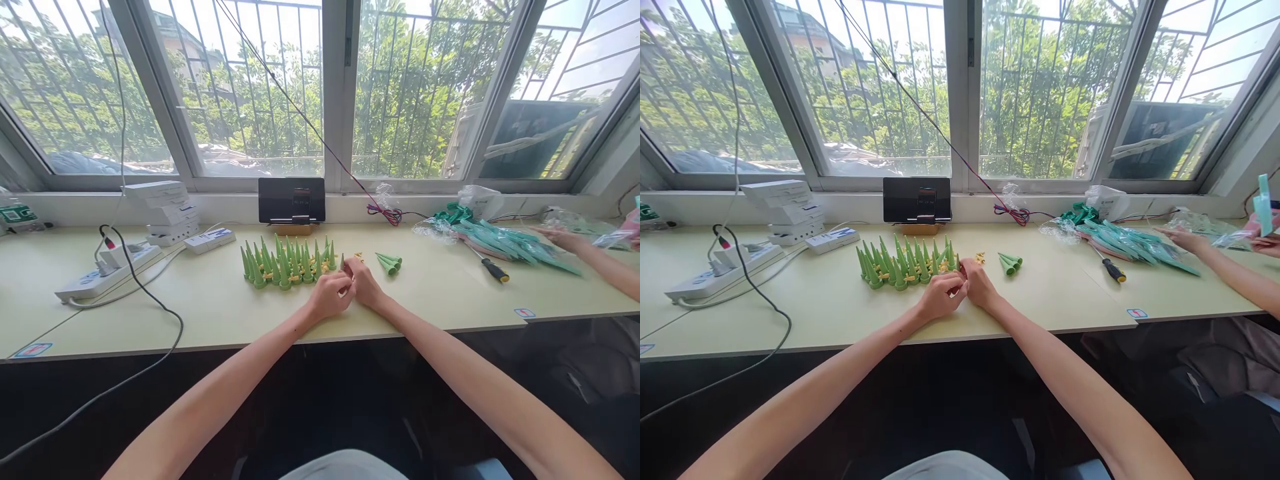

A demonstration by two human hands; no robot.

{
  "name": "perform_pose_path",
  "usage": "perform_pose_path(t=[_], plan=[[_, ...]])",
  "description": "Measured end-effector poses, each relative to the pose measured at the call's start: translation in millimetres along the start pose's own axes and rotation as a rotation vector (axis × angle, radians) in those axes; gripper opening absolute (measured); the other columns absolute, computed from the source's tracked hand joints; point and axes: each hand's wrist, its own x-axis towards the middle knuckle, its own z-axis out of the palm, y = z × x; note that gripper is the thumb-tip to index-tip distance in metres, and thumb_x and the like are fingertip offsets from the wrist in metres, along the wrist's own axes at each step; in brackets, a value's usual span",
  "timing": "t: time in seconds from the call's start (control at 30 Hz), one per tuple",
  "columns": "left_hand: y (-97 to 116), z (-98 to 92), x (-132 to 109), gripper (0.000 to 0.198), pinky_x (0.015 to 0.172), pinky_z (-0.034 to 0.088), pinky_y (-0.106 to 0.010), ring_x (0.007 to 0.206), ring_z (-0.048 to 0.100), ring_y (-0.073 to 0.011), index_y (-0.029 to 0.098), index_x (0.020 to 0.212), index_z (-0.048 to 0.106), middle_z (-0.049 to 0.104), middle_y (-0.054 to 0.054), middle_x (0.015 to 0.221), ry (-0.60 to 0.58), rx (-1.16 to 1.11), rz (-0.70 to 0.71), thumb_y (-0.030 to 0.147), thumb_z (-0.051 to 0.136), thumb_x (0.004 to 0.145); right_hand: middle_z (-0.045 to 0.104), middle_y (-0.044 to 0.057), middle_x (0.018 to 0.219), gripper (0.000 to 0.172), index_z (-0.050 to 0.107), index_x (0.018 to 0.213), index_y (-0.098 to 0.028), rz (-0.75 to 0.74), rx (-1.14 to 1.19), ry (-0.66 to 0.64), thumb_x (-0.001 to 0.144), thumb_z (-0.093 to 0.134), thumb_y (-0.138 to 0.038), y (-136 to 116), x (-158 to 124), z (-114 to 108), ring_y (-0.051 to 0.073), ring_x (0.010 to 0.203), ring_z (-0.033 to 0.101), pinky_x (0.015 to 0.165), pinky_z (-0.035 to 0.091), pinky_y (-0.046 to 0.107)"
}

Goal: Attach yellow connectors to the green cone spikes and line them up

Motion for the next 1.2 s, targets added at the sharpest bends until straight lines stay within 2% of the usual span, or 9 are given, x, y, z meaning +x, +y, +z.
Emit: perform_pose_path(t=[0.1, 0.27, 0.43, 0.57, 0.67, 0.83, 1.0, 1.1, 1.2], plan=[[1.1, 1.5, -1.8, 0.033, 0.054, 0.032, -0.026, 0.056, 0.045, -0.012, 0.019, 0.055, 0.049, 0.054, -0.003, 0.06, -0.013, 0.054, 0.043, 0.028, 0.047, 0.087, 0.054, 0.003, 0.08, 0.009, 0.051, 0.084, -0.018, -0.018, 0.029, -0.024, 0.086, 0.044, -0.024, 2.9, 0.5, 1.0, 0.015, 0.07, 0.047, 0.064, 0.039, 0.027], [6.1, 0.0, -3.5, 0.033, 0.051, 0.028, -0.027, 0.054, 0.045, -0.0116, 0.019, 0.059, 0.055, 0.059, -0.005, 0.063, -0.065, 0.169, 0.111, 0.029, 0.044, 0.089, 0.061, 0.006, 0.092, 0.032, 0.049, 0.12, -0.018, 0.029, 0.11, -0.06, 0.089, 0.044, -0.026, 6.4, 0.0, 3.7, 0.015, 0.071, 0.055, 0.064, 0.043, 0.028], [10.9, -2.8, -4.9, 0.033, 0.051, 0.029, -0.027, 0.052, 0.044, -0.0108, 0.02, 0.063, 0.059, 0.062, -0.006, 0.069, -0.171, 0.173, 0.145, 0.03, 0.042, 0.089, 0.062, 0.006, 0.089, 0.028, 0.052, 0.115, -0.018, 0.103, 0.095, 0.099, 0.094, 0.042, -0.034, -0.8, -3.9, 0.6, 0.014, 0.064, 0.056, 0.059, 0.044, 0.027], [12.4, -2.1, -6.6, 0.032, 0.048, 0.025, -0.028, 0.047, 0.038, -0.0099, 0.02, 0.058, 0.056, 0.054, -0.003, 0.058, -0.208, 0.176, 0.224, 0.027, 0.043, 0.087, 0.064, 0.005, 0.085, 0.026, 0.056, 0.106, -0.019, 0.11, 0.023, 0.168, 0.095, 0.041, -0.037, 3.0, 7.9, -10.2, 0.014, 0.063, 0.058, 0.06, 0.043, 0.026], [12.0, 0.9, -7.1, 0.031, 0.046, 0.02, -0.029, 0.043, 0.033, -0.0095, 0.02, 0.056, 0.053, 0.05, -0.002, 0.055, -0.227, 0.195, 0.316, 0.025, 0.045, 0.086, 0.066, 0.006, 0.084, 0.023, 0.058, 0.097, -0.018, 0.086, -0.097, 0.144, 0.094, 0.042, -0.034, 23.2, 33.6, -20.5, 0.014, 0.061, 0.056, 0.062, 0.041, 0.027], [8.4, 7.7, -7.0, 0.031, 0.043, 0.018, -0.029, 0.04, 0.03, -0.0082, 0.019, 0.054, 0.048, 0.045, 0.0, 0.052, -0.154, 0.162, 0.457, 0.022, 0.048, 0.085, 0.068, 0.008, 0.083, 0.018, 0.062, 0.089, -0.019, 0.016, -0.416, -0.168, 0.09, 0.045, -0.021, 67.5, 93.8, -20.7, 0.019, 0.068, 0.059, 0.06, 0.036, 0.028], [5.5, 13.1, -9.2, 0.03, 0.039, 0.019, -0.028, 0.037, 0.025, -0.0068, 0.019, 0.052, 0.044, 0.04, 0.002, 0.048, -0.047, 0.09, 0.501, 0.02, 0.053, 0.08, 0.065, 0.014, 0.118, 0.043, 0.058, 0.123, -0.018, -0.146, -0.629, -0.37, 0.085, 0.042, -0.007, 86.4, 159.5, 15.7, 0.021, 0.071, 0.063, 0.058, 0.037, 0.03], [4.4, 15.8, -11.0, 0.031, 0.038, 0.022, -0.028, 0.036, 0.025, -0.0066, 0.019, 0.051, 0.043, 0.041, 0.002, 0.048, -0.068, 0.066, 0.457, 0.021, 0.056, 0.078, 0.04, 0.01, 0.15, 0.072, 0.039, 0.145, -0.025, -0.228, -0.67, -0.424, 0.078, 0.043, 0.0, 92.0, 197.6, 46.4, 0.019, 0.074, 0.065, 0.06, 0.041, 0.03], [3.6, 17.3, -12.2, 0.031, 0.037, 0.022, -0.028, 0.036, 0.025, -0.0069, 0.019, 0.05, 0.043, 0.041, 0.002, 0.048, -0.115, 0.06, 0.4, 0.023, 0.058, 0.077, 0.022, 0.006, 0.159, 0.082, 0.025, 0.152, -0.03, -0.29, -0.706, -0.456, 0.077, 0.042, 0.0, 98.1, 228.6, 74.3, 0.017, 0.077, 0.065, 0.062, 0.044, 0.03]])
